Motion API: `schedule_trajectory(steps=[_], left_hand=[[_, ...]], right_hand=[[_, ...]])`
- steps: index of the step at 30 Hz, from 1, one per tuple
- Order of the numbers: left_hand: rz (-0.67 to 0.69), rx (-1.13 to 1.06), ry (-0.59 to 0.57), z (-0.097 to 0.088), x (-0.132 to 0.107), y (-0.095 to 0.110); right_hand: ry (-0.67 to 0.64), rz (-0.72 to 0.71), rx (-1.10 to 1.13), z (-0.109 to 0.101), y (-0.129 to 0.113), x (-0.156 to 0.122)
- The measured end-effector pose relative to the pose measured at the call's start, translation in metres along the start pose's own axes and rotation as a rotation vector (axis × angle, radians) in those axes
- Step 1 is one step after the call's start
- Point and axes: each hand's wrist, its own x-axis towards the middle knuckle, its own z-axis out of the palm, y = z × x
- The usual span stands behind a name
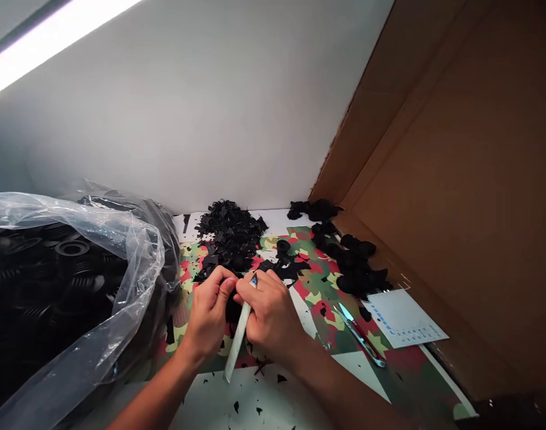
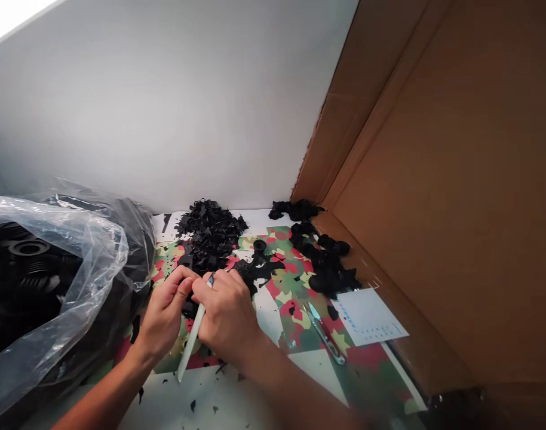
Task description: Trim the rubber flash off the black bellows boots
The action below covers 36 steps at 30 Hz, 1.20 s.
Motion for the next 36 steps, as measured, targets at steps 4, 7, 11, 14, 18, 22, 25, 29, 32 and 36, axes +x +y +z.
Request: schedule_trajectory(steps=[4, 7, 11, 14, 18, 22, 25, 29, 32, 36], left_hand=[[-0.076, -0.104, 0.078, 0.011, -0.002, -0.004], [-0.154, -0.23, 0.137, 0.02, 0.004, -0.006], [-0.184, -0.356, 0.34, 0.019, 0.025, -0.001], [-0.135, -0.42, 0.276, 0.011, 0.034, 0.007], [-0.178, -0.501, 0.051, -0.001, 0.023, 0.006], [-0.186, -0.508, -0.038, -0.011, 0.011, -0.007], [-0.205, -0.46, -0.097, -0.015, 0.009, -0.012], [-0.195, -0.339, -0.072, -0.017, 0.008, -0.008], [-0.185, -0.277, -0.072, -0.017, 0.005, -0.002], [-0.129, -0.22, -0.082, -0.016, -0.001, 0.001]], right_hand=[[-0.004, -0.037, -0.069, -0.001, -0.001, 0.002], [0.002, -0.054, -0.119, -0.001, -0.004, -0.001], [-0.041, -0.112, -0.112, 0.004, -0.012, -0.011], [-0.013, -0.099, -0.104, 0.007, -0.009, -0.015], [-0.062, -0.002, -0.095, 0.002, 0.011, -0.011], [-0.196, 0.175, 0.097, -0.008, 0.026, -0.008], [-0.235, 0.244, 0.215, -0.013, 0.027, -0.007], [-0.151, 0.26, 0.251, -0.012, 0.022, -0.006], [-0.07, 0.306, 0.268, -0.011, 0.021, -0.006], [-0.064, 0.406, 0.328, -0.012, 0.018, -0.007]])
